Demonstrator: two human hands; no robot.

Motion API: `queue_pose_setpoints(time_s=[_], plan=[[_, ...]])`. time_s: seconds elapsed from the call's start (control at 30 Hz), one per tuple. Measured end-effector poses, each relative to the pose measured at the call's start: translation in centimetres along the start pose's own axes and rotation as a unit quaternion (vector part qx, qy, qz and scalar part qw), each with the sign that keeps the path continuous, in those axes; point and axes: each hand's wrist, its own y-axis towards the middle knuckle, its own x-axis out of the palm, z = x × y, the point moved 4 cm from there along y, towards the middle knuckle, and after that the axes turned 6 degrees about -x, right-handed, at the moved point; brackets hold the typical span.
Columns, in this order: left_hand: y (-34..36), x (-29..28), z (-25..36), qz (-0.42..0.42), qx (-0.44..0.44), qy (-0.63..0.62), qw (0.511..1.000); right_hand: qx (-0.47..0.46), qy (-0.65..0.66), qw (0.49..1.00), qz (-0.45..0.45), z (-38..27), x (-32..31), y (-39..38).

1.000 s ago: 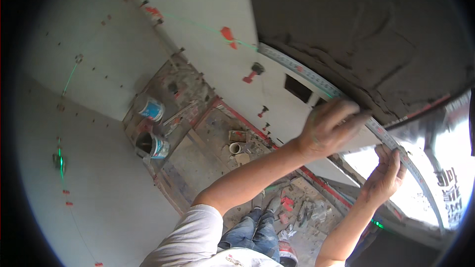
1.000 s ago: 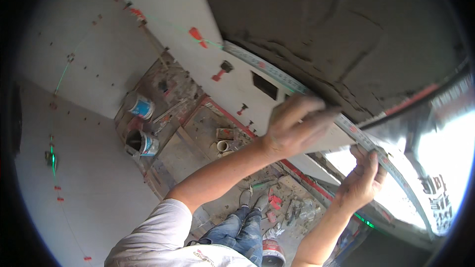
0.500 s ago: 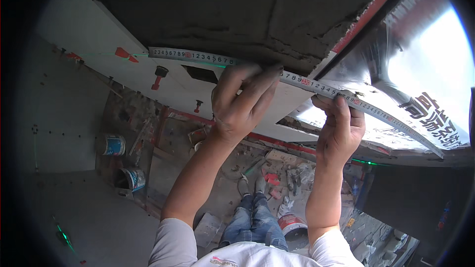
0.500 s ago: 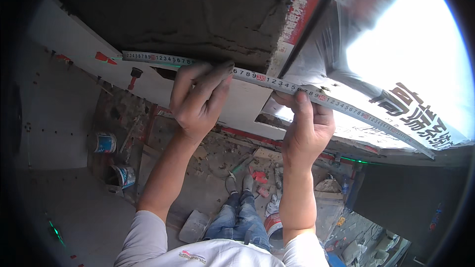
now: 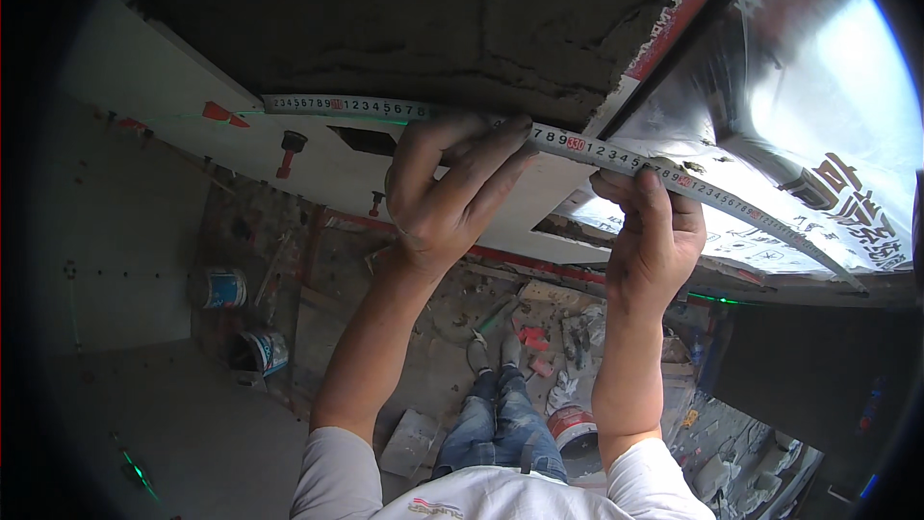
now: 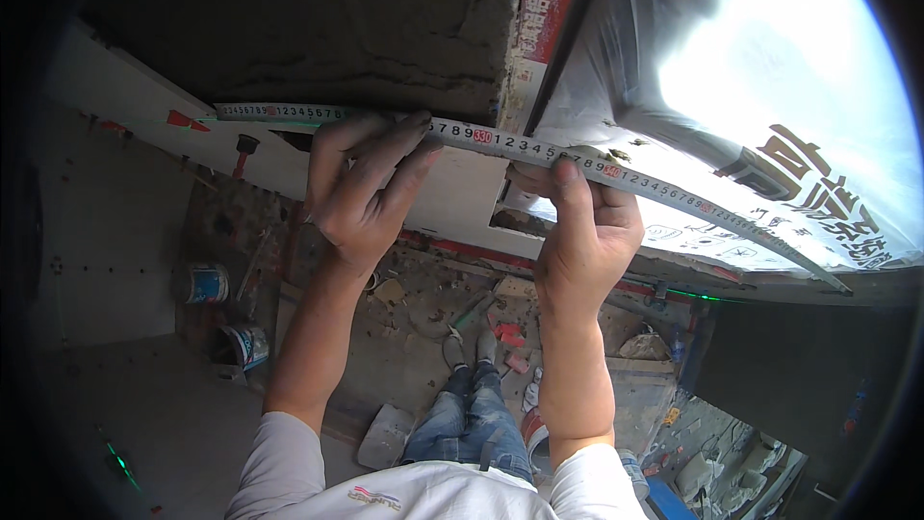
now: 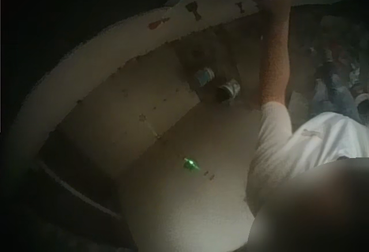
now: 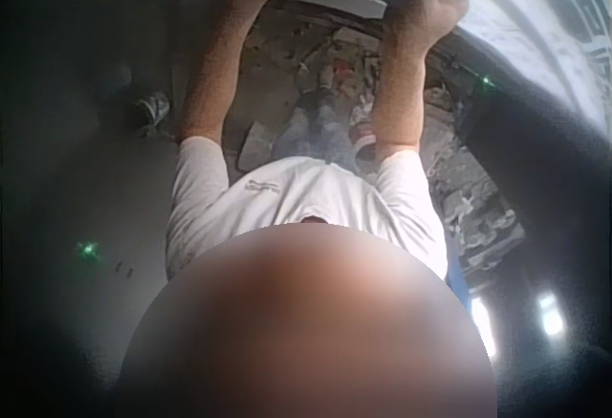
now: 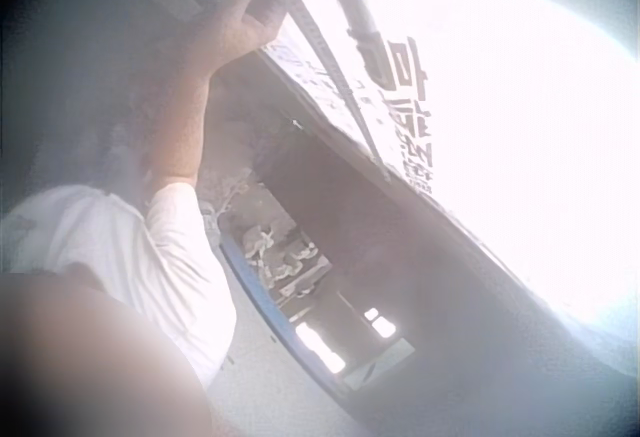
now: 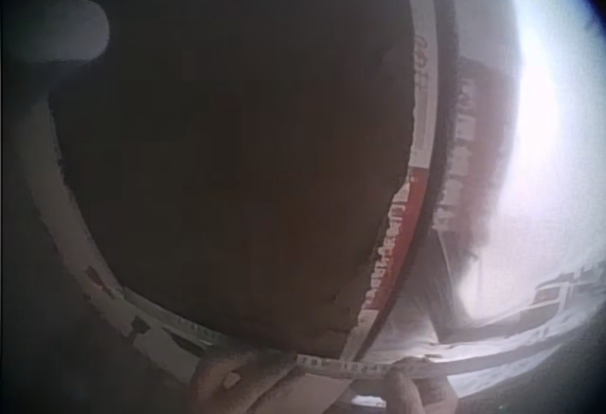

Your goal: Installing leveling spacers and plumb lines for wall tiling, followed by measuring with a tape measure.

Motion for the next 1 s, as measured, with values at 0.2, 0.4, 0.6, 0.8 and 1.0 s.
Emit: queue_pose_setpoints(time_s=[0.2, 0.4, 0.6, 0.8, 1.0], plan=[[0.0, 0.2, -0.1, 0.019, 0.016, -0.001, 1.0, -0.003, -0.011, 1.0, 0.008, 0.1, -0.1, 0.0], [-0.4, 0.5, -0.2, 0.016, 0.013, -0.015, 1.0, -0.018, -0.007, 1.0, 0.002, 0.2, -0.1, 0.2], [-1.3, 0.2, 0.1, 0.022, 0.015, 0.022, 0.999, -0.008, -0.002, 1.0, -0.004, 0.7, 0.2, 0.1], [-2.3, 0.9, 1.0, 0.044, 0.021, 0.024, 0.999, -0.009, -0.025, 0.999, 0.026, 0.2, -0.6, -0.1], [-2.3, 1.3, 0.8, 0.023, 0.024, -0.014, 0.999, -0.018, -0.029, 0.999, 0.023, 0.3, -1.3, 0.1]])
